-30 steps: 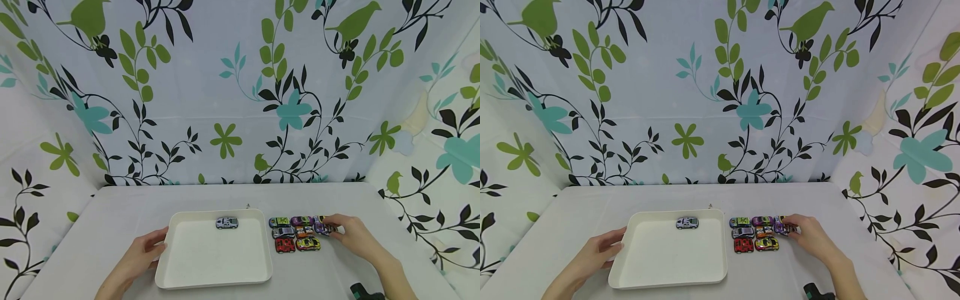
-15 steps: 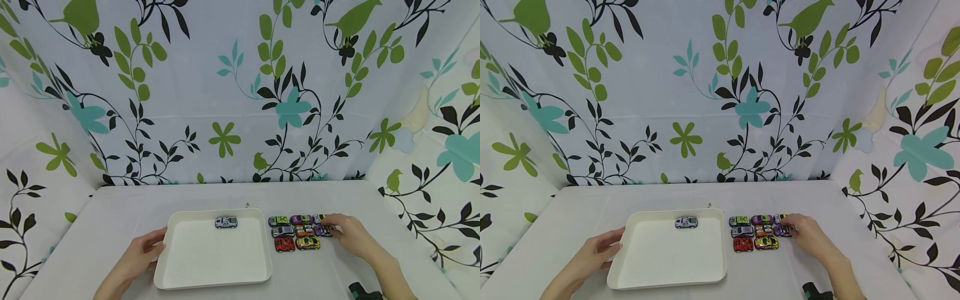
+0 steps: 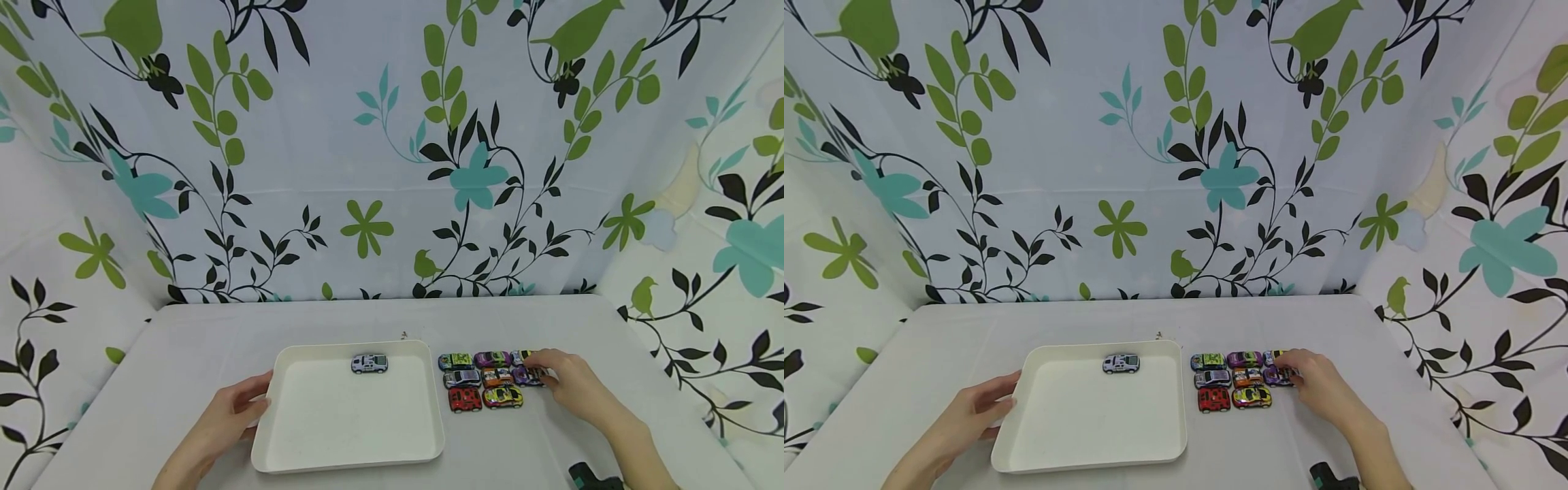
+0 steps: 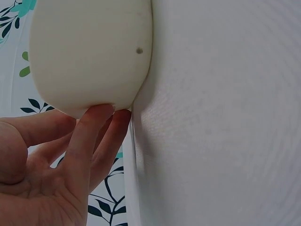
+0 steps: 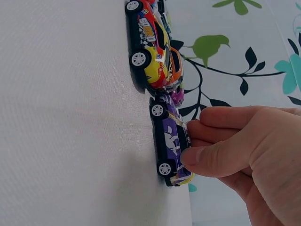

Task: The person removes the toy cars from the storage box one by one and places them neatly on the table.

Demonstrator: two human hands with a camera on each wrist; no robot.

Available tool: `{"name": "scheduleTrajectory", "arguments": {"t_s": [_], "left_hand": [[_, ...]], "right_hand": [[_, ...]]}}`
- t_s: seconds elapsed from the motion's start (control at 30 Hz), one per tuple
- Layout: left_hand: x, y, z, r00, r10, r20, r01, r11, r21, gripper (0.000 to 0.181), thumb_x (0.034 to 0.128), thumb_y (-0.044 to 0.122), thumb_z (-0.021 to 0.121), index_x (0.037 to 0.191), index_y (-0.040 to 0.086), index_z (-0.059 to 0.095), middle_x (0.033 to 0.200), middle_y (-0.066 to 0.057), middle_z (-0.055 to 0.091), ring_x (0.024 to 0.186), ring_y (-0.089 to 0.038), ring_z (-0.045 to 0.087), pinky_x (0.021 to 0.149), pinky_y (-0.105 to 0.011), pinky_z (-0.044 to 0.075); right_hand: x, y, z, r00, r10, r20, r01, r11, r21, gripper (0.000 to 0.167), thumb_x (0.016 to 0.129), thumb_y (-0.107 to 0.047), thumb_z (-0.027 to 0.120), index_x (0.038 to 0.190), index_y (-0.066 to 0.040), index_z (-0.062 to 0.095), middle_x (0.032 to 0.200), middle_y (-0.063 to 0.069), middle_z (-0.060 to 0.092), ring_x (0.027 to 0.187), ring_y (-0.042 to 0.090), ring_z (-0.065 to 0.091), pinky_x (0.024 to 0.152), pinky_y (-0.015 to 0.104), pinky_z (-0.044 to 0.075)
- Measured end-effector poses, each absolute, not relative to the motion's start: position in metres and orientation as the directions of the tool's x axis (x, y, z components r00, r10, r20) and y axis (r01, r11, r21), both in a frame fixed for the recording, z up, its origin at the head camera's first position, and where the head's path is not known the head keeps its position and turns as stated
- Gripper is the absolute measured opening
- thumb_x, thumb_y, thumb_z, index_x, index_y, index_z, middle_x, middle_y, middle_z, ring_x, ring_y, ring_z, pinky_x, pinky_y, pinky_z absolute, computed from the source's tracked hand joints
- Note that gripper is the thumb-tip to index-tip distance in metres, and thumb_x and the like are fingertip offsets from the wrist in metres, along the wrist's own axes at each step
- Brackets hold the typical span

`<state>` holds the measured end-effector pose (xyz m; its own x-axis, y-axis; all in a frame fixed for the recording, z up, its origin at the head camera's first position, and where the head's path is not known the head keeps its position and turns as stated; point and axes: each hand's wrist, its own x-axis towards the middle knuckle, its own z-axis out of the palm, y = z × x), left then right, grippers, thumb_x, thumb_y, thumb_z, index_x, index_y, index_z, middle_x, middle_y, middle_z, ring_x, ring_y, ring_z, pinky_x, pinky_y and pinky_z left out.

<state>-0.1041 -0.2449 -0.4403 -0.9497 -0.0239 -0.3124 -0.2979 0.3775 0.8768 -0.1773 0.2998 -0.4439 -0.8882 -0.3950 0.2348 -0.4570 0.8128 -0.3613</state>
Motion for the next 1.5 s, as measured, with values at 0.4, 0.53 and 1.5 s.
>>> {"name": "scheduleTrajectory", "arguments": {"t_s": [0.4,0.53,1.5], "left_hand": [[-0.104,-0.245,-0.442,-0.952,-0.026,-0.306,-0.293,0.375,0.880,0.053,0.1010,0.006,0.056,0.151,0.000,0.039,0.150,-0.030,0.043,0.122,-0.037,0.060,0.084,-0.047,0.060],[-0.104,-0.246,-0.442,-0.950,-0.033,-0.310,-0.299,0.378,0.876,0.053,0.1010,0.007,0.057,0.151,0.000,0.040,0.150,-0.030,0.043,0.122,-0.037,0.060,0.084,-0.047,0.061],[-0.102,-0.244,-0.439,-0.960,-0.005,-0.281,-0.263,0.370,0.891,0.053,0.1002,0.004,0.056,0.150,-0.002,0.040,0.149,-0.030,0.043,0.121,-0.038,0.060,0.081,-0.046,0.061]], "right_hand": [[-0.175,0.298,-0.443,-0.898,-0.373,0.233,-0.437,0.819,-0.371,0.038,0.076,0.015,0.073,0.106,-0.008,0.074,0.111,0.011,0.073,0.108,0.037,0.067,0.091,0.054,0.055],[-0.175,0.297,-0.442,-0.882,-0.386,0.271,-0.465,0.809,-0.361,0.034,0.077,0.009,0.077,0.106,-0.009,0.074,0.110,0.009,0.073,0.105,0.035,0.068,0.090,0.053,0.056],[-0.166,0.200,-0.413,-0.849,-0.448,0.281,-0.529,0.716,-0.456,0.026,0.089,-0.022,0.077,0.112,-0.010,0.073,0.113,0.000,0.073,0.105,0.021,0.070,0.088,0.039,0.059]]}}
